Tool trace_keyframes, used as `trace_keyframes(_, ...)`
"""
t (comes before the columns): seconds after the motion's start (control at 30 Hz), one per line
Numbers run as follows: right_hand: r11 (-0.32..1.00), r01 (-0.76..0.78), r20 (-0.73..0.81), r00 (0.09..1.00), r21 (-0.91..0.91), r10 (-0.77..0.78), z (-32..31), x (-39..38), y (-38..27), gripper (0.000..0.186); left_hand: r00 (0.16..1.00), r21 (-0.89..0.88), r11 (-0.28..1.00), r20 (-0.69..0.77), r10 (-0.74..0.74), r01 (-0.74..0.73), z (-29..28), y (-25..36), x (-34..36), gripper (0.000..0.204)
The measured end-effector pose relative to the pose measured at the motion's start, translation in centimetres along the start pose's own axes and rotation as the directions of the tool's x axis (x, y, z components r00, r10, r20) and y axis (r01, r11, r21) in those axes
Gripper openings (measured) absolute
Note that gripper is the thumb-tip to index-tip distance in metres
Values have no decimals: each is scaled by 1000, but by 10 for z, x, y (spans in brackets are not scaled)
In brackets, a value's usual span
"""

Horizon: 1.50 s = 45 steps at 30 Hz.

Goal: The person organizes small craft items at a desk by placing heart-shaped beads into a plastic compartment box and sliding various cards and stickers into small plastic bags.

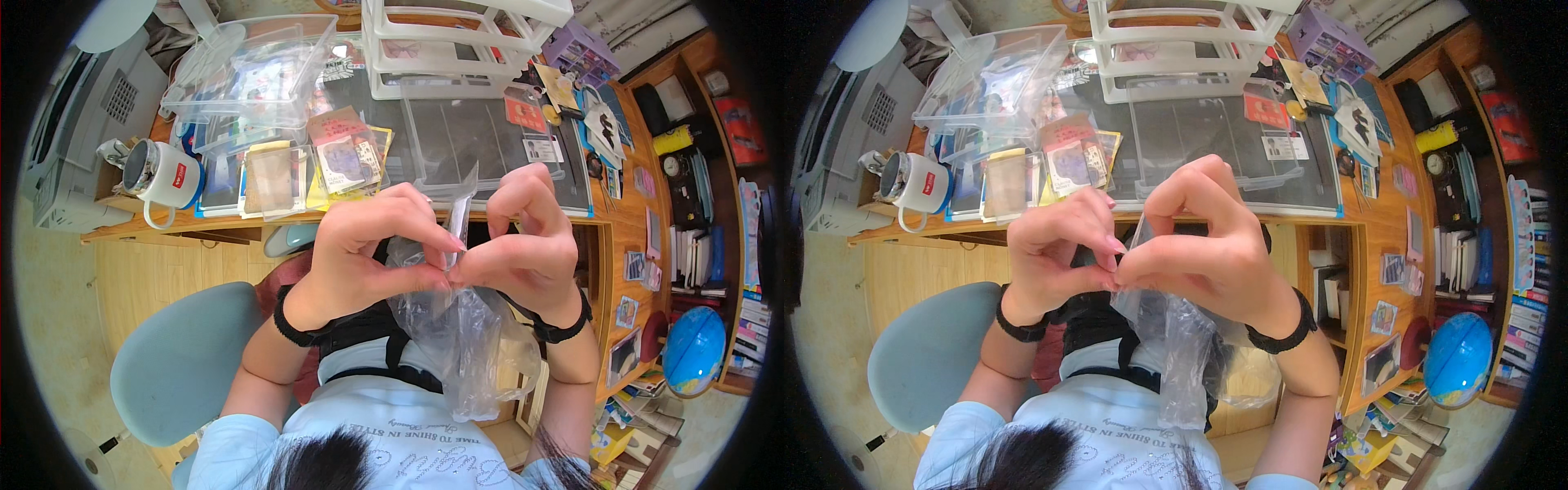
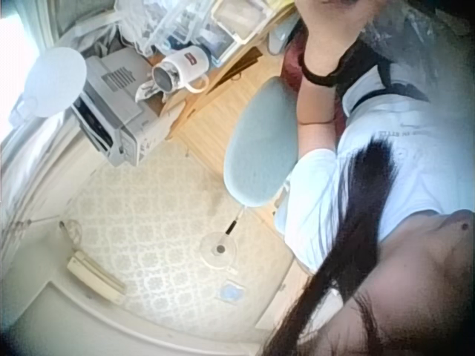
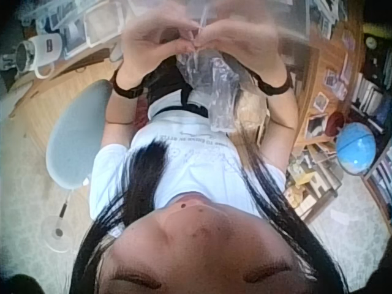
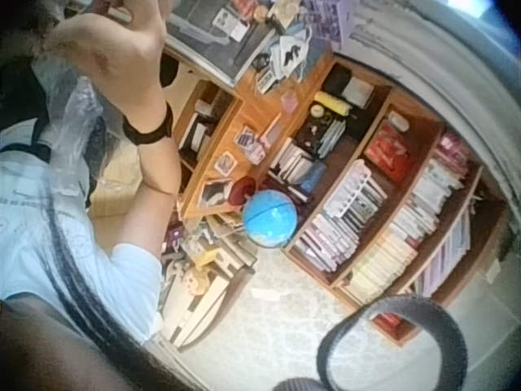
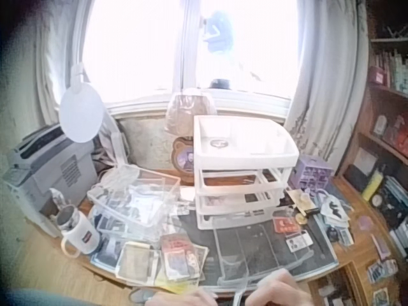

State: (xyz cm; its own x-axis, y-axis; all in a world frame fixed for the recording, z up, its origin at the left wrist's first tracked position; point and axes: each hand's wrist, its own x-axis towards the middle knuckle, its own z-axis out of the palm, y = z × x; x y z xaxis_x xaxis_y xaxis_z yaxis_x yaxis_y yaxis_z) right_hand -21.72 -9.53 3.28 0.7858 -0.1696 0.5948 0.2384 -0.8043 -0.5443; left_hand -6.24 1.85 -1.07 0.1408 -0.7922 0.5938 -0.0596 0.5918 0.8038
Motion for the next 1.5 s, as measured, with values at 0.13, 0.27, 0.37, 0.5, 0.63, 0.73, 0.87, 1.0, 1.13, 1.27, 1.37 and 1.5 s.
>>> trace_keyframes(0.13,1000,13,11,1000,-4,-13,-1,2,3,17,998,179,984,-58,16,-5,-3,5,0,25)
trace_keyframes(0.27,996,19,81,997,-86,-12,-9,-1,7,15,995,377,925,94,22,-56,-13,11,0,22)
trace_keyframes(0.37,1000,-3,92,996,-17,5,0,-3,8,18,997,286,957,42,-61,46,-8,5,-2,15)
trace_keyframes(0.5,980,-156,107,984,123,143,7,-3,6,28,969,26,970,-52,-240,242,3,5,-5,11)
trace_keyframes(0.63,871,-399,121,917,287,380,11,-4,0,31,921,-274,883,29,-389,381,1,1,-10,9)
trace_keyframes(0.73,823,-519,204,853,230,480,-2,2,-2,32,887,-364,813,95,-452,453,-8,4,-9,13)
trace_keyframes(0.87,841,-458,196,888,288,417,-1,-2,8,35,881,-451,765,120,-458,459,-9,3,-4,23)
trace_keyframes(1.0,789,-524,257,850,322,460,-1,0,4,37,899,-488,760,153,-409,429,-8,-2,-4,32)
trace_keyframes(1.13,778,-519,268,853,354,447,-1,2,2,37,892,-553,713,140,-430,431,-3,-3,-5,46)
trace_keyframes(1.27,793,-511,201,860,333,469,-4,-3,6,34,813,-430,699,185,-551,572,-14,7,-1,56)
trace_keyframes(1.37,791,-566,297,815,230,497,-9,0,1,36,733,-412,616,250,-632,672,-22,11,1,57)
trace_keyframes(1.5,810,-522,295,844,265,448,-4,-2,3,36,781,-488,615,302,-547,620,-17,4,-1,59)
